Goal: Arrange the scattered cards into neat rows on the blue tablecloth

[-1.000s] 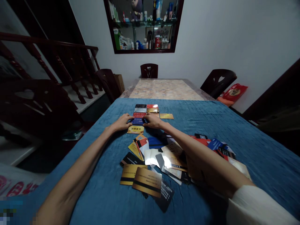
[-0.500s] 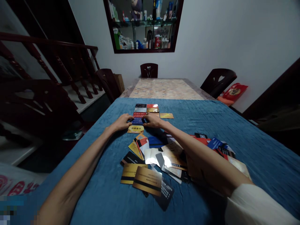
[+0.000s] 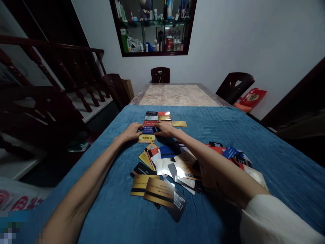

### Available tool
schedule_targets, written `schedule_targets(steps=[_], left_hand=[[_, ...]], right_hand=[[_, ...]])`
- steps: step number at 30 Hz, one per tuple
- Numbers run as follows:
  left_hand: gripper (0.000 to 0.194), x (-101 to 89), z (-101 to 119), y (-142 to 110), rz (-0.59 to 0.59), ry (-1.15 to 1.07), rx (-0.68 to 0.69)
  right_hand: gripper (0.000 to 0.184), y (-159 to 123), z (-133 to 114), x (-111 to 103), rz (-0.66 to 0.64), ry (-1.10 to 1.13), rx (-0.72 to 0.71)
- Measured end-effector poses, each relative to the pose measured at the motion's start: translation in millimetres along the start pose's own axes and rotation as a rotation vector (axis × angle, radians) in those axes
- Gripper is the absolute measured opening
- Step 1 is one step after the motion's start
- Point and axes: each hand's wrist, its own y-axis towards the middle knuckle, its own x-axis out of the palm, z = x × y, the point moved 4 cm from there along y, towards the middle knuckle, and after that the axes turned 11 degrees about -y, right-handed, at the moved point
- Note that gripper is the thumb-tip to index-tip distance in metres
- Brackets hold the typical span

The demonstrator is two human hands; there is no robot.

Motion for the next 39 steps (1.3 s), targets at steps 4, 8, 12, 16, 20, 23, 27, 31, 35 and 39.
schedule_targets(steps=[4,8,12,16,20,23,27,31,35,39], left_hand=[[0.038,-1.6,0,-1,-0.011,-0.011,0.012],[0.039,-3.5,0,-2,-0.015,-0.042,0.014],[0.040,-3.7,0,-3,-0.009,-0.045,0.010],[0.040,-3.3,0,-3,0.000,-0.046,0.011],[0.041,-3.4,-1,-3,0.007,-0.092,0.015],[0.044,-3.6,-2,-3,0.008,-0.133,0.002],[0.050,-5.0,-2,-4,0.018,-0.185,-0.036],[0.048,-10.1,1,-3,0.105,-0.119,-0.052],[0.040,-16.8,13,-1,0.208,-0.093,0.007],[0.036,-21.2,38,0,0.242,-0.108,0.094]], right_hand=[[0.033,0,0,-2,0.003,0.021,-0.002],[0.034,-1,0,-3,0.008,0.038,-0.009],[0.034,-2,3,-4,0.015,0.052,-0.014],[0.035,-6,5,-6,0.050,0.089,-0.032],[0.036,-11,7,-12,0.081,0.135,-0.030],[0.036,-17,8,-18,0.067,0.129,-0.011],[0.029,-28,12,-28,0.110,0.114,-0.012],[0.022,-44,16,-37,0.142,0.111,-0.037],[0.020,-63,18,-44,0.190,0.092,-0.044],[0.019,-84,21,-48,0.209,0.078,-0.039]])
